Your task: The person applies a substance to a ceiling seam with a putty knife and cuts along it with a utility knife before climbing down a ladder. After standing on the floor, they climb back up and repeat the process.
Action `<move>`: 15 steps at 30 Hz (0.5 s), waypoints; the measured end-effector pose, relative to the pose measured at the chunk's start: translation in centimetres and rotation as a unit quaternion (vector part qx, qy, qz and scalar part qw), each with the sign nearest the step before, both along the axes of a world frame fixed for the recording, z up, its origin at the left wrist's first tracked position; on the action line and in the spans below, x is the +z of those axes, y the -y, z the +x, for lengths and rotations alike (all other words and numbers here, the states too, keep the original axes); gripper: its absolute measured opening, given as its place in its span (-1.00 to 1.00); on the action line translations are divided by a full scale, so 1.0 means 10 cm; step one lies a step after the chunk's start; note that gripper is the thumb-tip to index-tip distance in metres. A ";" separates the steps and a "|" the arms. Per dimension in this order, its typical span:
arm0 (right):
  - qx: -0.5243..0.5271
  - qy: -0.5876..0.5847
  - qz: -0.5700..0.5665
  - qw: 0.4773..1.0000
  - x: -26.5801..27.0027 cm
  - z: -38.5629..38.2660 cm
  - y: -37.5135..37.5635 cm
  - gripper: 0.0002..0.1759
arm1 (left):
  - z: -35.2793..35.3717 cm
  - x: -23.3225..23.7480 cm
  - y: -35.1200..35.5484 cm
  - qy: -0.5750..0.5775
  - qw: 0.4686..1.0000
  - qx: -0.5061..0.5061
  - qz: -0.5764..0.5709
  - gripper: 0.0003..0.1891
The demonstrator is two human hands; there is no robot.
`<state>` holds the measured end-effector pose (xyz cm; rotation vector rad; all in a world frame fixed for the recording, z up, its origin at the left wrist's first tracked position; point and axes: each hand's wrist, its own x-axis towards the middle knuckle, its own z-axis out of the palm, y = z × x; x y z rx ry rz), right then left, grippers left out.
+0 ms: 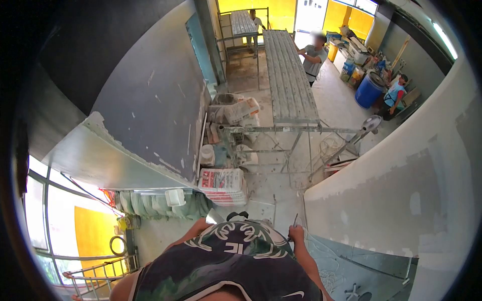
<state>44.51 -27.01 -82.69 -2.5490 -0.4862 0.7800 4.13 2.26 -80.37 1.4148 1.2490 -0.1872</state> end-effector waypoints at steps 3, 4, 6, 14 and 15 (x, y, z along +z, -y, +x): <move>0.013 0.016 -0.006 1.000 -0.16 0.03 0.02 -0.51 | -0.01 -0.08 -0.02 -0.007 1.000 -0.009 0.000 -0.73; 0.013 0.015 -0.007 1.000 -0.18 0.03 0.02 -0.51 | 0.00 -0.08 -0.03 -0.011 1.000 -0.026 0.005 -0.72; 0.017 0.032 0.000 0.999 -0.19 0.03 0.00 -0.51 | 0.01 -0.09 -0.03 -0.009 0.999 -0.025 0.020 -0.71; 0.025 0.015 0.004 1.000 -0.16 0.07 -0.04 -0.53 | 0.16 0.06 -0.08 -0.075 0.997 0.005 -0.018 -0.57; 0.046 0.030 0.009 0.998 -0.15 0.06 -0.06 -0.54 | 0.15 0.07 -0.09 -0.076 0.997 0.001 -0.013 -0.57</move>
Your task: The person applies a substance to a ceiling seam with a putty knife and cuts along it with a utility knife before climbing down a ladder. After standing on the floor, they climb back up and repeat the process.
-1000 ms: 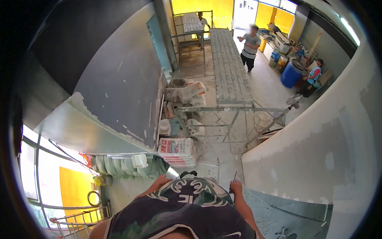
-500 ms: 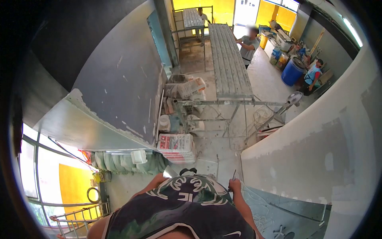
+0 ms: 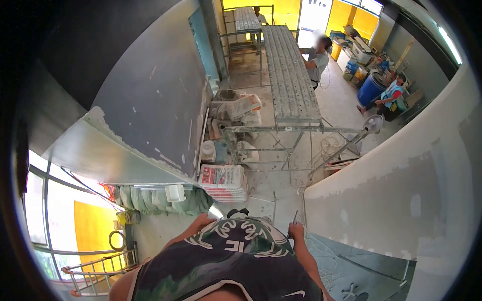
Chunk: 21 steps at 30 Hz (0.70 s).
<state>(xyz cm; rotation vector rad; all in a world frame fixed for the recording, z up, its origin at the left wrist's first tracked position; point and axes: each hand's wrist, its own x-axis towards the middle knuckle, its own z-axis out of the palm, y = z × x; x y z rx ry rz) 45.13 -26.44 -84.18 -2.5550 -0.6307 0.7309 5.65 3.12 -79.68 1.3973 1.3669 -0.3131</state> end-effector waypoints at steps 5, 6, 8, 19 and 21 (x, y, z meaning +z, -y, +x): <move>-0.021 -0.018 -0.012 1.000 0.11 0.01 0.00 -0.52 | -0.04 -0.08 0.00 0.004 1.000 -0.003 0.001 -0.55; -0.012 -0.028 -0.034 0.999 0.11 0.02 0.00 -0.51 | -0.05 -0.12 0.00 0.032 0.999 -0.011 0.007 -0.62; -0.019 -0.035 -0.037 0.999 0.13 0.02 -0.02 -0.51 | -0.08 -0.19 0.00 0.060 0.998 -0.017 0.012 -0.68; -0.011 -0.043 -0.056 0.997 0.15 0.02 -0.07 -0.49 | -0.01 0.09 0.02 0.044 0.998 -0.024 0.025 -0.70; -0.003 -0.036 -0.054 0.998 0.18 0.02 -0.09 -0.48 | 0.00 0.10 0.03 0.040 0.998 -0.026 0.029 -0.71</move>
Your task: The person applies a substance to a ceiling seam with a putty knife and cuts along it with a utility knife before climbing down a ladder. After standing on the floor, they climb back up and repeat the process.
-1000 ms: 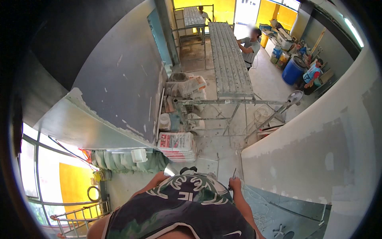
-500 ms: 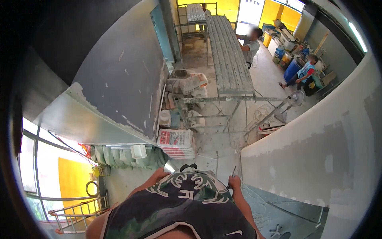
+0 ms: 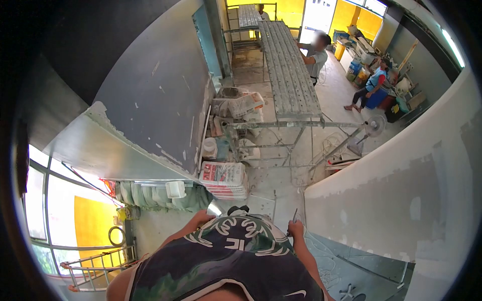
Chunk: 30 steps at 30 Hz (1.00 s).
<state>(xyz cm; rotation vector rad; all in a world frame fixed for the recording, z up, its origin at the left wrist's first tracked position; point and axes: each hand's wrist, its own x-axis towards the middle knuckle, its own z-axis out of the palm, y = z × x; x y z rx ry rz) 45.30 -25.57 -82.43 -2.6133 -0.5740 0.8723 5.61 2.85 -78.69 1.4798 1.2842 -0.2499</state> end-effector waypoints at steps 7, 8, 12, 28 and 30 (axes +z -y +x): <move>0.007 0.005 0.003 1.000 -0.12 0.00 0.09 -0.48 | -0.01 0.01 0.03 0.003 1.000 -0.007 0.004 -0.73; 0.006 0.005 0.005 1.000 -0.14 0.01 0.10 -0.48 | -0.01 0.00 0.04 0.002 1.000 -0.007 0.003 -0.73; -0.007 -0.008 0.004 1.000 -0.06 0.00 0.12 -0.48 | -0.02 -0.01 0.08 -0.002 1.000 -0.001 -0.002 -0.72; -0.005 0.013 0.018 1.000 -0.07 -0.03 0.12 -0.49 | -0.06 -0.17 0.04 0.008 0.999 0.014 -0.030 -0.67; -0.002 0.019 0.018 1.000 -0.06 -0.04 0.12 -0.49 | -0.08 -0.23 0.03 -0.012 1.000 0.017 -0.020 -0.62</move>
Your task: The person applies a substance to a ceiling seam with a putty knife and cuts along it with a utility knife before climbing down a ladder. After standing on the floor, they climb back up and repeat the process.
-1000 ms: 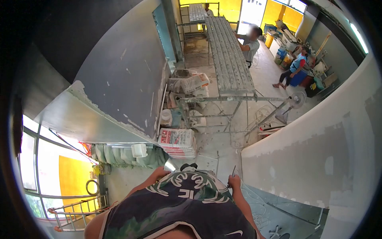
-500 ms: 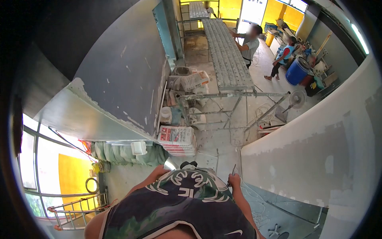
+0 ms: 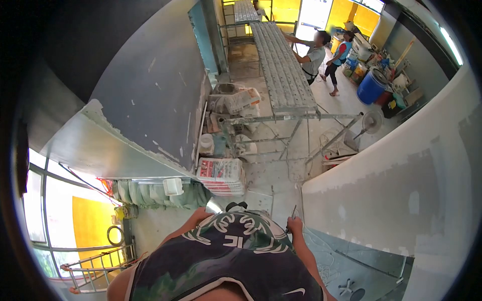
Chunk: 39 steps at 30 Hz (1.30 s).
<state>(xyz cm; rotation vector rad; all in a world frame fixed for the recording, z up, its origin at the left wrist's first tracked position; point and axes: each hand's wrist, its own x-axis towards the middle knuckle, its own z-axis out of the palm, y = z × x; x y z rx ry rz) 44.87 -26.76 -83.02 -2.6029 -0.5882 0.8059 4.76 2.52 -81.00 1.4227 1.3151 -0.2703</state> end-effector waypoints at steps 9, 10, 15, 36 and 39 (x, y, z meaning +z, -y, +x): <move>-0.025 -0.032 0.003 0.999 0.26 -0.05 -0.06 -0.52 | 0.05 0.11 0.00 0.010 1.000 0.001 -0.008 -0.61; -0.025 -0.031 0.003 0.999 0.24 -0.04 -0.06 -0.52 | 0.06 0.15 0.01 0.020 1.000 0.007 -0.007 -0.65; -0.007 -0.003 0.002 1.000 0.06 0.01 -0.05 -0.50 | 0.12 0.29 0.02 0.020 1.000 0.016 -0.011 -0.70; -0.017 -0.078 0.003 0.997 0.28 -0.03 -0.04 -0.53 | 0.10 0.40 0.10 -0.011 1.000 -0.018 0.006 -0.72; -0.008 -0.068 0.019 0.997 0.23 -0.08 -0.01 -0.53 | 0.04 0.35 0.11 0.006 1.000 -0.006 0.000 -0.73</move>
